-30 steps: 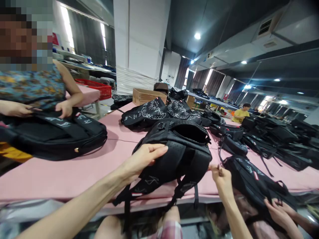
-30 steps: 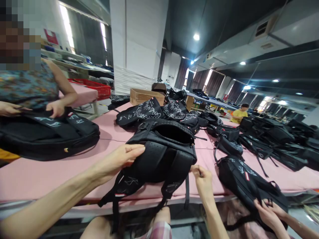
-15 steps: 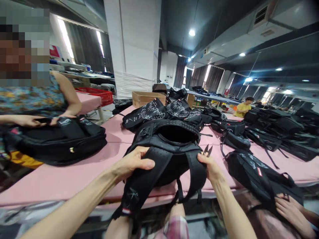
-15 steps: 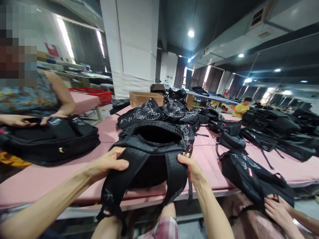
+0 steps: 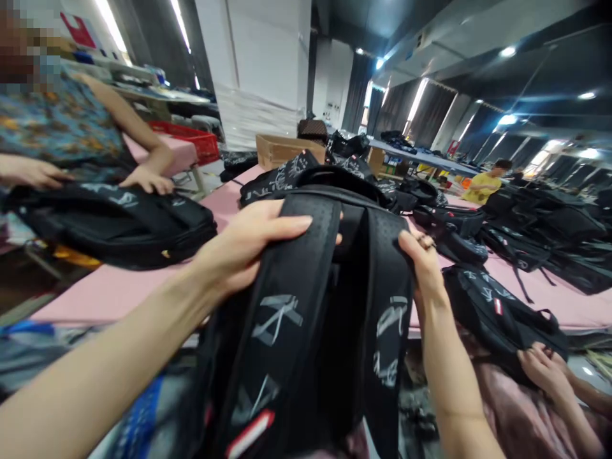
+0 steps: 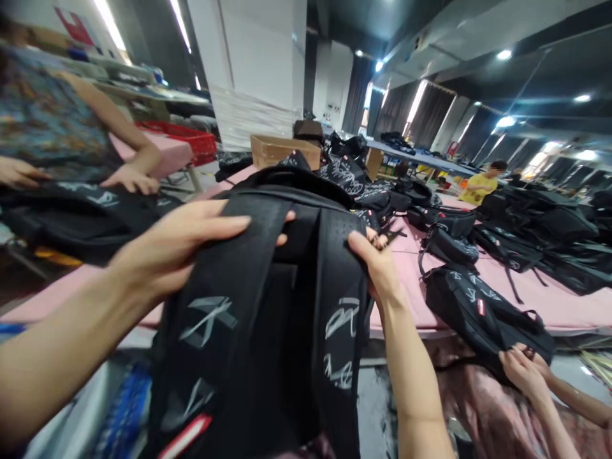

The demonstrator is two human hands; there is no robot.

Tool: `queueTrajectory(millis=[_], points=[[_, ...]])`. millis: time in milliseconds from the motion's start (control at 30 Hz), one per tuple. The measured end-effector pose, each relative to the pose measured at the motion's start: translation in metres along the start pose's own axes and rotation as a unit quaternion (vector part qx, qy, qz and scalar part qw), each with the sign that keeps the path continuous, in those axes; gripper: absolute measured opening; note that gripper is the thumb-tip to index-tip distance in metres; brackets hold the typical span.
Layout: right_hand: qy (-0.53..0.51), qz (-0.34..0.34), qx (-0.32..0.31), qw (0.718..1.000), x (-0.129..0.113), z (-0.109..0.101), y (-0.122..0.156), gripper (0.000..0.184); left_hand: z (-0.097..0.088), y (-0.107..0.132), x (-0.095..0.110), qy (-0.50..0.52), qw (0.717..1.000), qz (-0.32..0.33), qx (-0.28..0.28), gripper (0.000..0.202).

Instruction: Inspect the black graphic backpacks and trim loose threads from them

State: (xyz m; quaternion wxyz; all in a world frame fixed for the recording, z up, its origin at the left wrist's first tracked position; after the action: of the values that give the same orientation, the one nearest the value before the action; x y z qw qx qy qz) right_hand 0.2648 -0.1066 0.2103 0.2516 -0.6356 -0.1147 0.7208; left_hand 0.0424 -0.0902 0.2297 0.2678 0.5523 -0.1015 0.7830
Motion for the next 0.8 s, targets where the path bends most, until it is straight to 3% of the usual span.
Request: queueTrajectory(millis=[67,167,267,333,400,633,800], points=[[-0.011,0.096,0.011,0.995,0.066,0.004,-0.003,0.034,-0.028,-0.045,-0.040,0.062,0.996,-0.061,0.024,0.029],[0.002,0.196,0.003,0.981,0.177,0.002,0.045,0.034,-0.083,-0.078,-0.154,0.133,0.967,-0.210,0.060,0.028],[0.013,0.304,-0.009,0.952,0.252,-0.011,0.129,0.035,-0.114,-0.056,-0.264,0.181,0.936,-0.296,0.068,0.038],[0.009,0.349,0.012,0.937,0.270,-0.021,0.169,0.035,-0.120,-0.034,-0.304,0.209,0.926,-0.308,0.069,0.045],[0.006,0.363,0.036,0.931,0.274,-0.028,0.184,0.035,-0.121,-0.022,-0.319,0.218,0.926,-0.300,0.073,0.051],[0.009,0.372,0.053,0.927,0.279,-0.027,0.175,0.038,-0.126,-0.032,-0.311,0.202,0.929,-0.298,0.090,0.055],[0.045,0.387,0.071,0.918,0.279,-0.032,0.179,0.045,-0.126,-0.030,-0.318,0.212,0.923,-0.310,0.083,0.058]])
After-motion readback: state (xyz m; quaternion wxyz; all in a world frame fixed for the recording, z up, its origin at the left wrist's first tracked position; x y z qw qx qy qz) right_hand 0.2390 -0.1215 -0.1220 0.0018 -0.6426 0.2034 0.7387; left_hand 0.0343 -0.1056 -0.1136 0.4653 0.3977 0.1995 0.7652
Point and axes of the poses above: each hand's wrist, its own y-axis away from the middle knuckle, its own z-axis out of the palm, x = y × z, the point moved 8 cm from there along -y, towards the middle knuckle, and after that the axes turned 11 degrees about -z, right-handed, at the moved point
